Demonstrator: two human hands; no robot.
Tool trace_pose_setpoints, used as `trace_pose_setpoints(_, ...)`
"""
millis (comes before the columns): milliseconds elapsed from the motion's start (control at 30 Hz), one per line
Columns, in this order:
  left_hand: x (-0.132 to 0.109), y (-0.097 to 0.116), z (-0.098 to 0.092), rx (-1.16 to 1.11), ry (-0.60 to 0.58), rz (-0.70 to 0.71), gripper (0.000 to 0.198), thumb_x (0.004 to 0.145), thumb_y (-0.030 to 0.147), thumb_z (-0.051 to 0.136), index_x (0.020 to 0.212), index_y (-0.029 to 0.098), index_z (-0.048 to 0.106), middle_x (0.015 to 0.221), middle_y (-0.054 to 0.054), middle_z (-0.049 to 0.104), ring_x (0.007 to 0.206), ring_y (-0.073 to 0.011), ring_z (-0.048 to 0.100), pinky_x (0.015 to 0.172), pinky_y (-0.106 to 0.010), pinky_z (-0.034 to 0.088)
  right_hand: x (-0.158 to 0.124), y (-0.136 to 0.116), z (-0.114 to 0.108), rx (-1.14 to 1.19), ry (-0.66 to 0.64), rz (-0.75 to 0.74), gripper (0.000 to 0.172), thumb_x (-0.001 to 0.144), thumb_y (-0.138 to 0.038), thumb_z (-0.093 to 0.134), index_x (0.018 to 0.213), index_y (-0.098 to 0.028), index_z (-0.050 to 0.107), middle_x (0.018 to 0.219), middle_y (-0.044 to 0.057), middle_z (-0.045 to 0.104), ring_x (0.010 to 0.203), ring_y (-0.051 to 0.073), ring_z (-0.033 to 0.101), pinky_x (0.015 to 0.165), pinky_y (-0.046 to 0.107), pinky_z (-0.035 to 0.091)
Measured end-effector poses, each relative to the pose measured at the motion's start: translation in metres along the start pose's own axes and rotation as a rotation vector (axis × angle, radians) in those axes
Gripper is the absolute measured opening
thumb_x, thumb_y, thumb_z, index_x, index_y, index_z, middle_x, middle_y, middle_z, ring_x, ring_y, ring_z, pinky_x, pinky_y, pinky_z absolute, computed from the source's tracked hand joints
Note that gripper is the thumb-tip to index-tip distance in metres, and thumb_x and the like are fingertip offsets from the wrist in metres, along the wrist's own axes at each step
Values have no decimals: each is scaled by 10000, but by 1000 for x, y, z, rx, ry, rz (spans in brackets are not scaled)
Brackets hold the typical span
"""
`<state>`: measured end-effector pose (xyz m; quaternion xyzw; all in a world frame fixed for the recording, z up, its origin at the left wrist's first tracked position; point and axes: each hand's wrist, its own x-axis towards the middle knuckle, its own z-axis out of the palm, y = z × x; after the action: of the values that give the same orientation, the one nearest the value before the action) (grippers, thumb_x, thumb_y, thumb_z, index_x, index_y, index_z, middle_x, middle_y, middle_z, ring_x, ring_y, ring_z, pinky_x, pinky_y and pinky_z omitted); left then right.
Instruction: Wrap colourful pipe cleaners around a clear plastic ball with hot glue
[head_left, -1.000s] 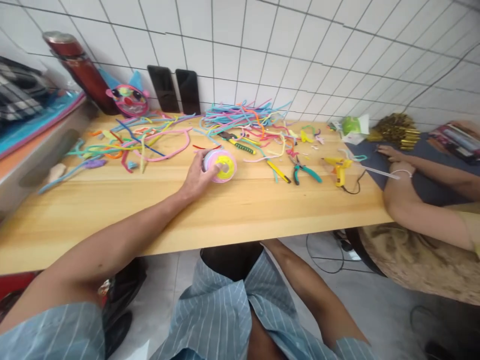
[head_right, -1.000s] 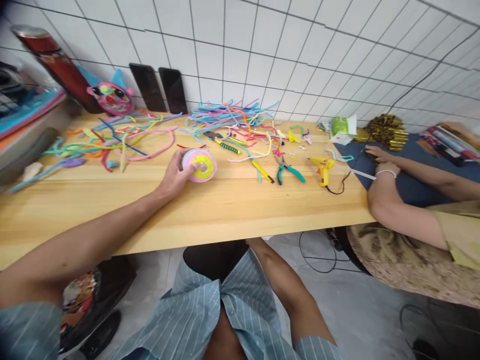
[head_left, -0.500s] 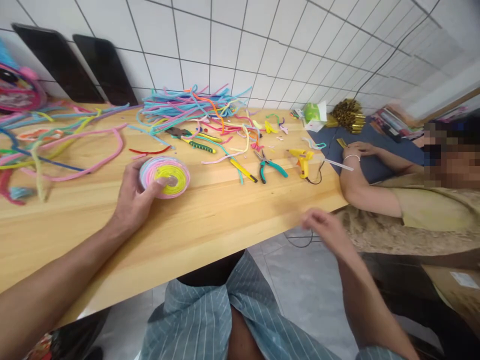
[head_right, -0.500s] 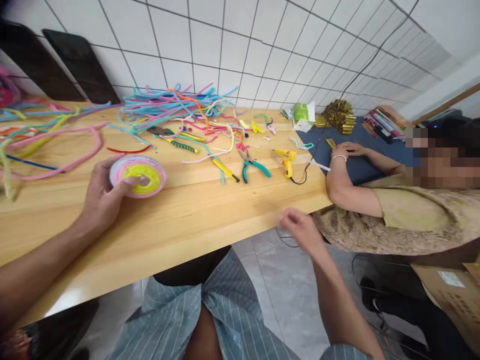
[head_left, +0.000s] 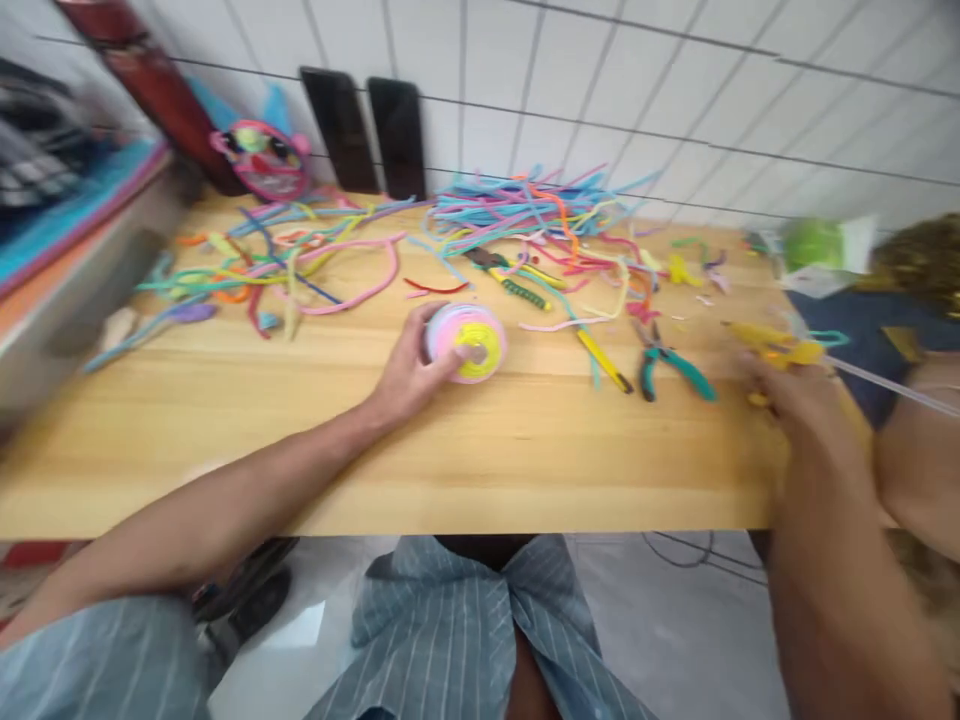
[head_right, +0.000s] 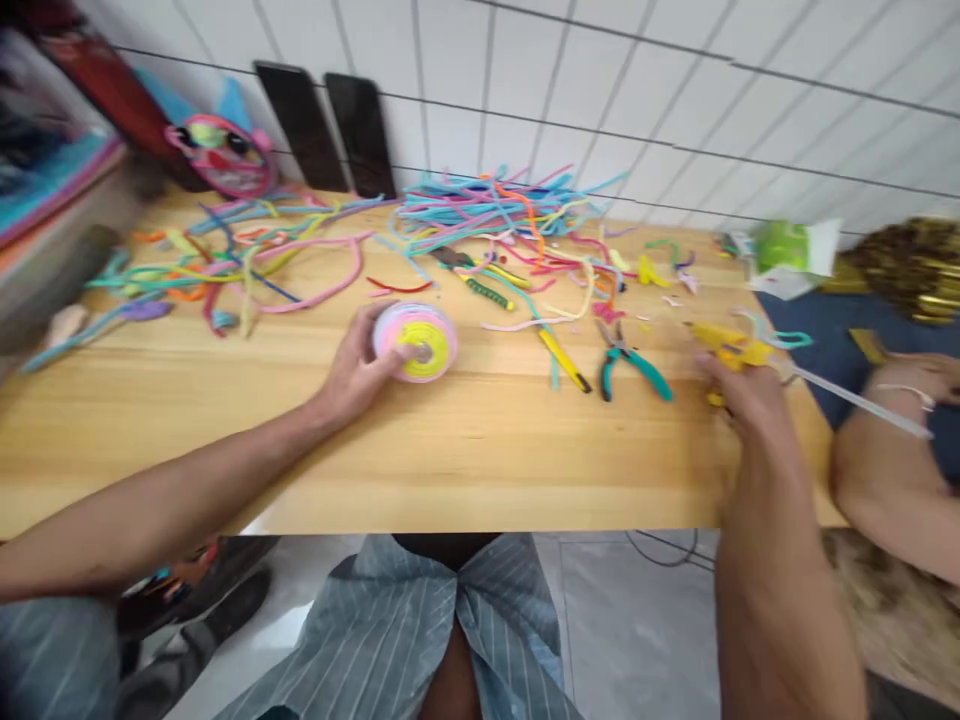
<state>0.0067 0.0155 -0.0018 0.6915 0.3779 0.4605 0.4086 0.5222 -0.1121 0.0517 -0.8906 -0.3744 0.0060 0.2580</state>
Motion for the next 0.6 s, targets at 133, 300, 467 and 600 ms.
trace_pose_setpoints(133, -2, 0, 6, -112, -21, -39, 789, 892, 692, 826, 1466, 247, 517, 1474, -137, 682, 1353, -312, 700, 1203, -531, 586, -20, -56, -9, 562, -83, -49, 226, 751, -388, 884, 900, -300, 739, 1079, 123, 806, 717, 200, 585, 710, 426, 473)
trace_pose_setpoints(300, -8, 0, 8, -161, -7, -72, 825, 889, 703, 842, 1500, 265, 501, 1544, -152, 632, 1428, -332, 651, 1266, -567, 526, -84, -136, -3, 667, -308, -276, 337, 793, -530, 908, 995, -273, 826, 1074, 104, 828, 838, 256, 710, 751, 429, 565)
trace_pose_setpoints(467, -8, 1, 6, -178, -11, -90, 797, 923, 699, 821, 1504, 263, 494, 1543, -152, 637, 1435, -339, 647, 1280, -583, 519, -126, -169, 20, 675, -708, -595, 333, 944, -634, 815, 1024, -311, 842, 997, 49, 836, 891, 265, 766, 782, 395, 626)
trace_pose_setpoints(600, -9, 2, 7, -173, -2, -75, 767, 956, 699, 790, 1514, 265, 493, 1570, -153, 616, 1462, -344, 624, 1299, -591, 504, -133, -171, 32, 635, -744, -714, 358, 987, -677, 754, 1053, -337, 846, 1056, 47, 841, 854, 256, 768, 730, 382, 606)
